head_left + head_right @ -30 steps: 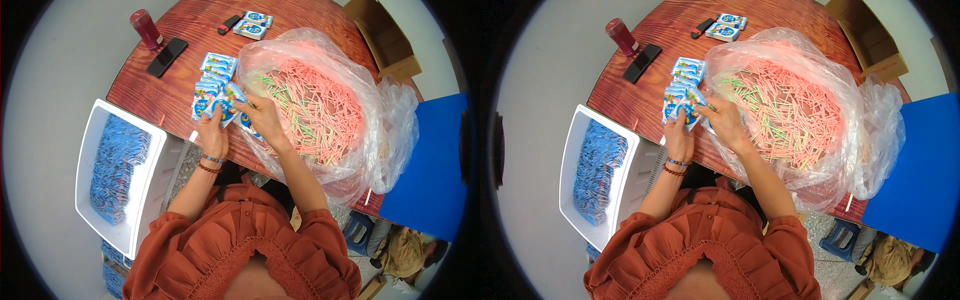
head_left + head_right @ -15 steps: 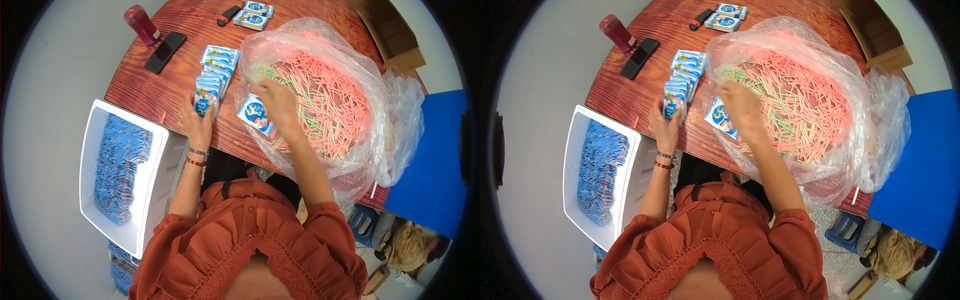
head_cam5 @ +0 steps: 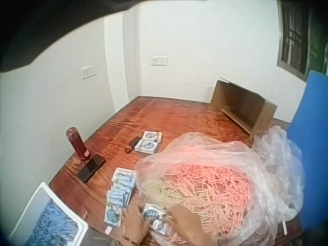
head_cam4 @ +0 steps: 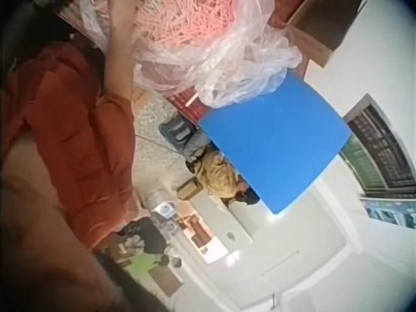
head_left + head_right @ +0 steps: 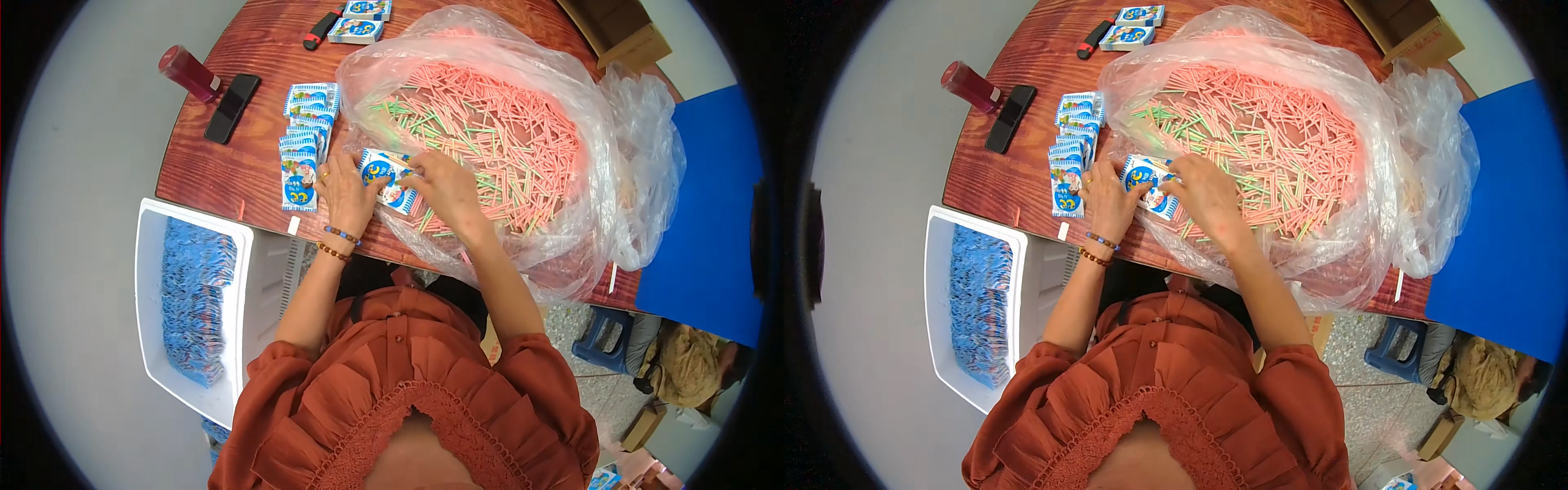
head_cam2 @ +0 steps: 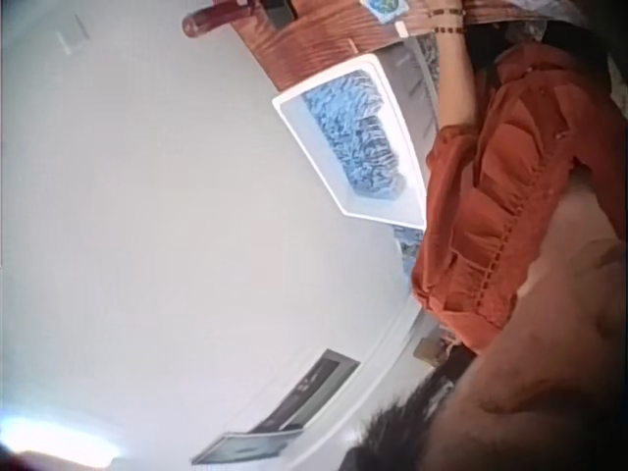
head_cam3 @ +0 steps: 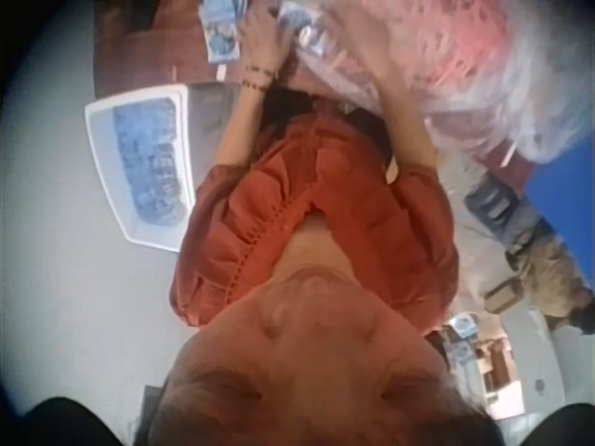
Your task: Pack small blue packets into a large bag containing pink shredded paper filler.
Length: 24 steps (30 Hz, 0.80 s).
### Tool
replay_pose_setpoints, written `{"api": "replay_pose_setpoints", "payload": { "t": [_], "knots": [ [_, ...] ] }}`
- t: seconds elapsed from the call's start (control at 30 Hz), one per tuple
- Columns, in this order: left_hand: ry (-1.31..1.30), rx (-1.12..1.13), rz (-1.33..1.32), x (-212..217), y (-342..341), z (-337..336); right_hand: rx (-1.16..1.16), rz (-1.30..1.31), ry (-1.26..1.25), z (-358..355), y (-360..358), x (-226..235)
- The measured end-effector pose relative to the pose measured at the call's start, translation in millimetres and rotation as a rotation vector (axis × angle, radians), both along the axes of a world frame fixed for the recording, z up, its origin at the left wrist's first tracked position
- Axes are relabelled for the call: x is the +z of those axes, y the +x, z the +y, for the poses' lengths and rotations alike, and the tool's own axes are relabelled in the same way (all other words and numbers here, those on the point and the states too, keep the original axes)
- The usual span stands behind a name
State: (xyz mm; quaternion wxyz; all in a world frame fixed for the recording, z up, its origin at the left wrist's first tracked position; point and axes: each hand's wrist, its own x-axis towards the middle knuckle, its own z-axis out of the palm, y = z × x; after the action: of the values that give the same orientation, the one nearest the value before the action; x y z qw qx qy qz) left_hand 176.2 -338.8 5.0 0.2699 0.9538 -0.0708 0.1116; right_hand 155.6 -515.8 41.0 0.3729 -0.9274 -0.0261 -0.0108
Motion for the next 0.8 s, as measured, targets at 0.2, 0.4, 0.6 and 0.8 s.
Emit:
{"api": "replay_pose_setpoints", "payload": {
  "t": [0.2,0.4,0.6,0.8],
  "knots": [
    [-0.117,-0.05,-0.059,-10.3,2.5,-2.5,-0.003,-0.204,-0.198,5.0,3.8,-22.2],
    [-0.141,-0.14,-0.104,-10.2,6.9,8.4,-0.016,-0.192,-0.092,3.7,2.3,-26.1],
    [-0.404,-0.214,-0.278,11.9,11.0,8.0,-0.001,-0.55,-0.154,0.7,3.6,-19.1],
    [-1.116,-0.26,0.206,16.4,-1.0,5.7,0.005,0.078,0.81,2.8,6.6,-8.9]
  ]
}}
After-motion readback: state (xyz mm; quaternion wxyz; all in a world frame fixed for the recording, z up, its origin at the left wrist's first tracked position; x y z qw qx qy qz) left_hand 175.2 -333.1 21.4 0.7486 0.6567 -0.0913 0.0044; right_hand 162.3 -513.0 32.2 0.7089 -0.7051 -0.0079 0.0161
